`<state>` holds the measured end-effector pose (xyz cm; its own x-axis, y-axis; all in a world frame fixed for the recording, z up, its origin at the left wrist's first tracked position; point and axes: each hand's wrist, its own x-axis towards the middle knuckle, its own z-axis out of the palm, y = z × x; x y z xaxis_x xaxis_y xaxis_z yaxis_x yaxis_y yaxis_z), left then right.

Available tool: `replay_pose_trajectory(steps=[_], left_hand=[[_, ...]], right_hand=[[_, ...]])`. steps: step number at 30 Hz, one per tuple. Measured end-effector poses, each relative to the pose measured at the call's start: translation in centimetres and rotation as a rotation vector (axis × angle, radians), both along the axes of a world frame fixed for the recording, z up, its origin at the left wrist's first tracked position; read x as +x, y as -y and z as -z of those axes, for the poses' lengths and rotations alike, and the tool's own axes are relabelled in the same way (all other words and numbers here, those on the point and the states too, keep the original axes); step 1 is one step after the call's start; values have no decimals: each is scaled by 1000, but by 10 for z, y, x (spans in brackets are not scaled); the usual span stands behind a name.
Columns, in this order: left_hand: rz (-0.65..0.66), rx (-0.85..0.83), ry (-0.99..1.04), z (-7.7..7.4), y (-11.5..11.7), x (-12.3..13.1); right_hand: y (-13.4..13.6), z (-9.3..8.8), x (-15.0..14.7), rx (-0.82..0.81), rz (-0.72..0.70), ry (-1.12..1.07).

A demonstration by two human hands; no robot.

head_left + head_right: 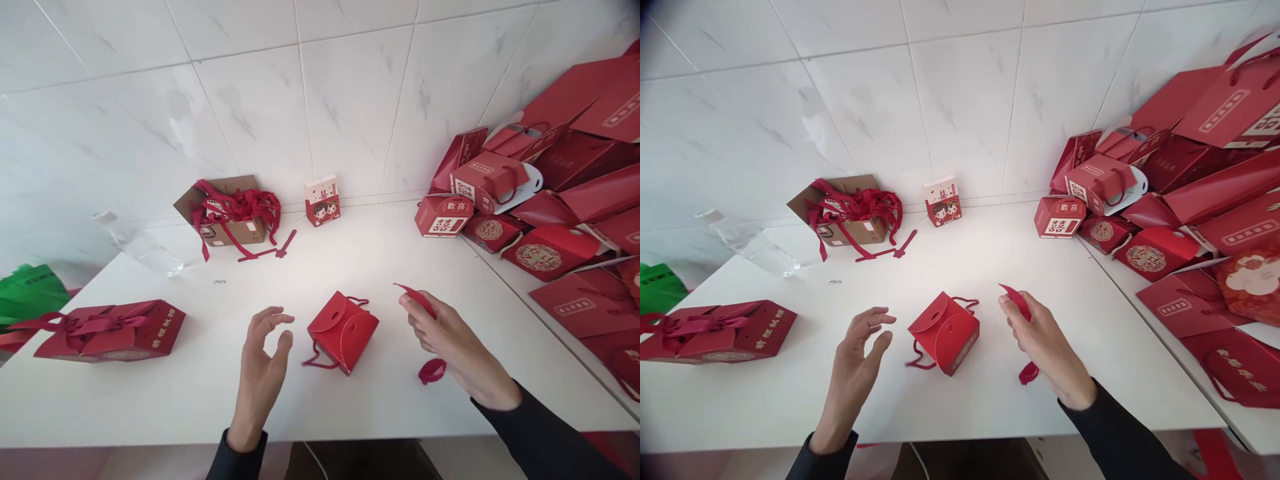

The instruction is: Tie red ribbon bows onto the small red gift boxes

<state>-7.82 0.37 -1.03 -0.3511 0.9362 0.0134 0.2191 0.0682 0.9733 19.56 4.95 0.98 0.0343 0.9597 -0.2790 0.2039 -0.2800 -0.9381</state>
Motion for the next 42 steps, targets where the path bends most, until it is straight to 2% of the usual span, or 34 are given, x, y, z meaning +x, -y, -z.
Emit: replay_pose_trajectory(steps=[3,6,8,10,13,17,19,25,31,42], left_hand=[[200,117,-266,-9,-3,16],[375,154,-387,-10,-1,34],[386,152,-447,-7,4,45],[345,158,-530,-6,11,54],[302,210,-622,-10,20,63],[389,260,-613,-19,17,67],[427,256,-608,-21,12,68],[425,226,-621,-17,9,71],[398,198,-586,-20,13,72],[393,158,-468,-22,4,77]], right_hand=[[4,-13,4,19,-87,-85],[12,-27,2,15,-153,-64],[18,-34,-2,-18,-206,-32],[22,-39,-6,-46,-287,-33],[26,-38,-7,-51,-428,-8],[26,-32,-4,-48,-566,100],[26,-29,-3,-63,-578,129],[25,-22,-3,-66,-548,174],[24,-28,-9,-23,-478,195],[17,-32,-19,9,-482,185]])
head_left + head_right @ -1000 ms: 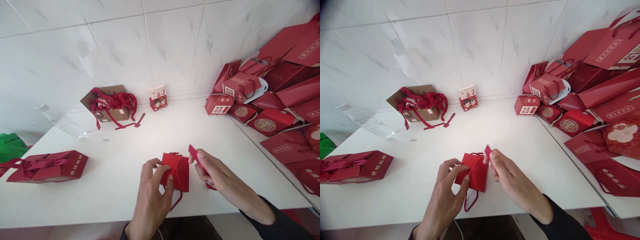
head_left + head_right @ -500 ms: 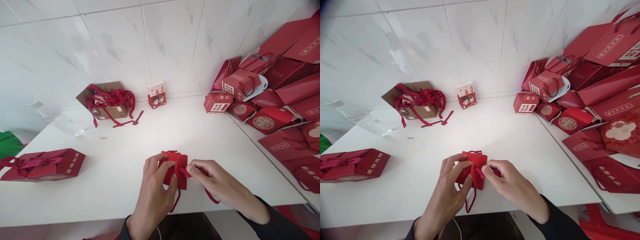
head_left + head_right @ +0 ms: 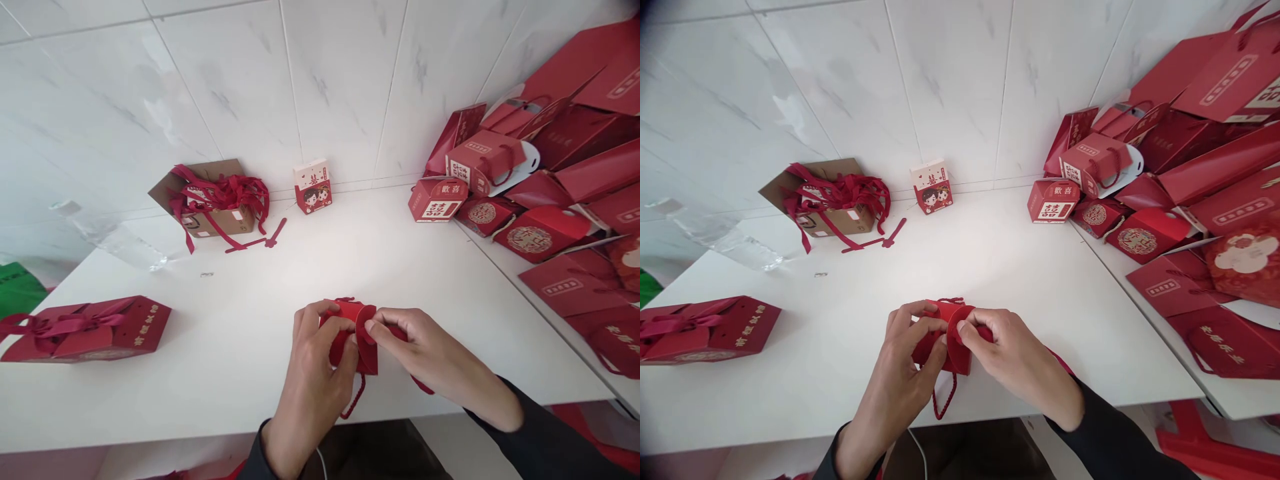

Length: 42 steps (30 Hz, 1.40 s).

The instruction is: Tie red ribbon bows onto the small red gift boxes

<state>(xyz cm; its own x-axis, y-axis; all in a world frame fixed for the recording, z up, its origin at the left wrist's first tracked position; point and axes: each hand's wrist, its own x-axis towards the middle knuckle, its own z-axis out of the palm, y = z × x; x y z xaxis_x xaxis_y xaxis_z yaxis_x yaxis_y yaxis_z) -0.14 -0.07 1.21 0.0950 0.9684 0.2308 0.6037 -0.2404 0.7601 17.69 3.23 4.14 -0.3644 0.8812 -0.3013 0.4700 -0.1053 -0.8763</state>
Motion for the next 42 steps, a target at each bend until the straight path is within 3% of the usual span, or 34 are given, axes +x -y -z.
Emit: replay_pose_trajectory(steps=[3,7,9,14,19,24,28,42], left_hand=[[-37,-27,60,-1,-1,0],[-73,-43,173,-4,-1,-2],[-84,-39,199,-6,1,-3],[-162,-15,208,0,9,-6],[-272,-22,99,12,17,-8],[-364,-149,322,15,20,-11],[-351,-196,436,13,22,-11],[-299,-242,516,14,26,-12]], right_hand=[[1,3,0,32,7,37],[4,7,-3,315,116,49],[4,7,-6,382,69,23],[0,6,-14,238,-28,-31],[-4,8,-19,254,-26,-22],[-7,8,-27,252,-36,-8],[-7,5,-35,242,-37,2],[-5,8,-43,245,-33,-75]])
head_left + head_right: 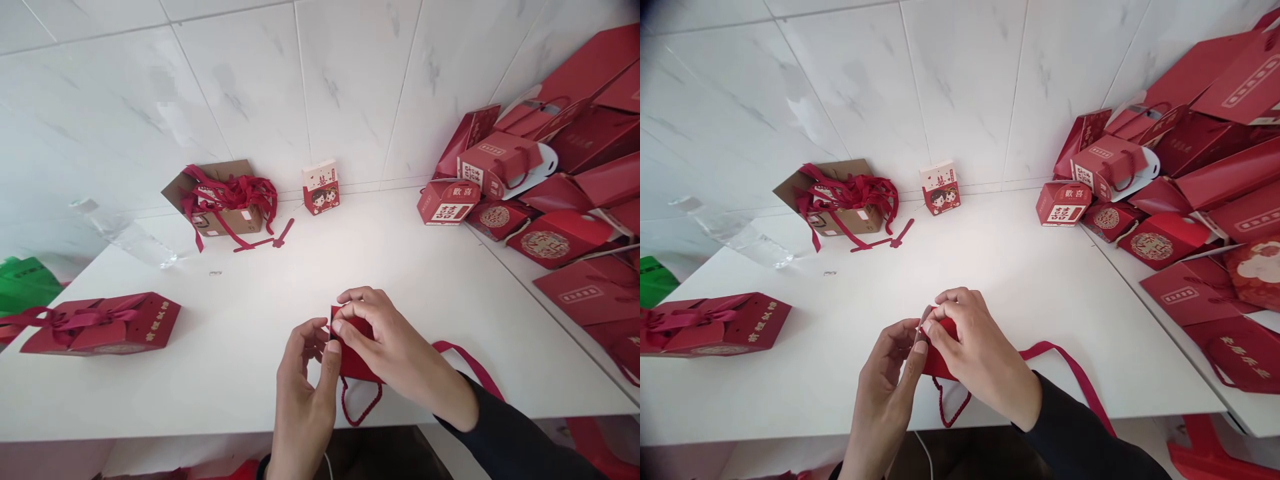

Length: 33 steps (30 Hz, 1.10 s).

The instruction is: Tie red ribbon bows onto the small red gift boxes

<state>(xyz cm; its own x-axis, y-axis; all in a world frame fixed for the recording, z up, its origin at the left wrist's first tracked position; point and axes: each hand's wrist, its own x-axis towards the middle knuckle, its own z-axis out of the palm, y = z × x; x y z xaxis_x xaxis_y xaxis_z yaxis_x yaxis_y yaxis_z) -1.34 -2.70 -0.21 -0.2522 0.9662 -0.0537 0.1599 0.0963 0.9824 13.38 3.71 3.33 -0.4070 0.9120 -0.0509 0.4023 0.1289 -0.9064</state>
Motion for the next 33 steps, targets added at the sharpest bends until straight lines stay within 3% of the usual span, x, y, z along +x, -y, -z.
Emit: replay_pose_trajectory(steps=[9,13,17,23,27,30,33], left_hand=[[-45,-48,136,-12,-13,0],[-96,-42,264,-7,-16,-5],[-257,-86,431,-2,-15,-21],[-452,-104,459,-6,-13,-54],[-595,-25,373,-3,-12,-82],[-675,-39,210,0,-8,-98],[-705,-86,-67,1,8,-93]], right_hand=[[1,-2,1,16,-9,13],[10,8,12,205,11,83],[20,21,29,308,75,203],[26,21,47,181,67,175],[28,19,59,-15,138,161],[29,18,69,-159,163,210],[29,17,77,-237,118,227]])
